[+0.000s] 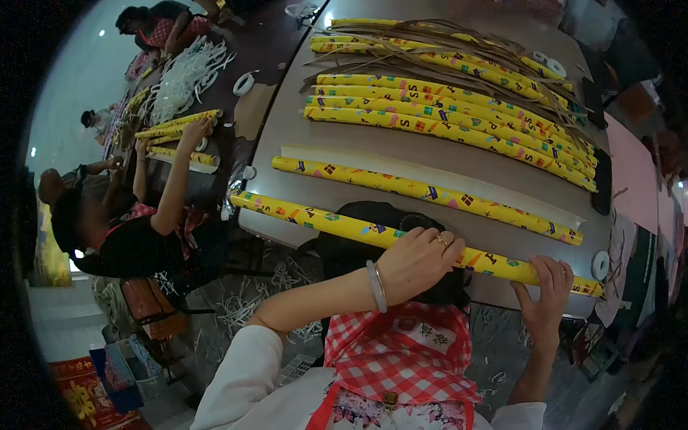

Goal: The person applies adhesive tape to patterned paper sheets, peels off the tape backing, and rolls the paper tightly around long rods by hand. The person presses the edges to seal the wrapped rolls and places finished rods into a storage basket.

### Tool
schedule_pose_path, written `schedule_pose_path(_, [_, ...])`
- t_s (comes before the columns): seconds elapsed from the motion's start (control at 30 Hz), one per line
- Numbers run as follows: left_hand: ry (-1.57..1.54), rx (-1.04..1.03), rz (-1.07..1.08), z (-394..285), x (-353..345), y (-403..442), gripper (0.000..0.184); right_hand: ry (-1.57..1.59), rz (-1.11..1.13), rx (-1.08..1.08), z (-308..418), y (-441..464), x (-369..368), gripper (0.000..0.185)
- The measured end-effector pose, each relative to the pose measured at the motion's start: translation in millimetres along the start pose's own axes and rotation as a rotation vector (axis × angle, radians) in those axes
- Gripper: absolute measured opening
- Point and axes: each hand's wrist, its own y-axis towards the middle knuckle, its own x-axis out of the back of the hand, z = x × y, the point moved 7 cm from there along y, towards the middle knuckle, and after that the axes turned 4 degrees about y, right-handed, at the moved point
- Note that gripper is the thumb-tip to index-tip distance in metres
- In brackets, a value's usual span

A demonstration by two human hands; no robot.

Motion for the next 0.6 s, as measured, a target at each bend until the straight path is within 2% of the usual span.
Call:
schedule_pose_path(0.07, [0.008, 0.007, -0.066, 3, 7, 2, 0.031, -0.036, 0.002, 0.048, 7, 8, 2, 0.054])
schedule_pose_path(0.2, [0.045, 0.007, -0.049, 13, 5, 9, 0.032, -0.087, 0.005, 0.049, 9, 21, -1, 0.052])
schedule_pose_path(0.3, [0.084, -0.017, -0.138, 17, 7, 18, 0.033, -0.126, -0.037, 0.081, 18, 33, -2, 0.052])
schedule_pose_path(0.37, [0.167, -0.051, -0.228, 17, 12, 23, 0.033, -0.100, -0.020, 0.101, 20, 40, -7, 0.050])
schedule_pose_path(0.6, [0.142, -0.048, -0.204, 31, 11, 57, 0.033, 0.068, -0.053, 0.040, 4, 69, -15, 0.047])
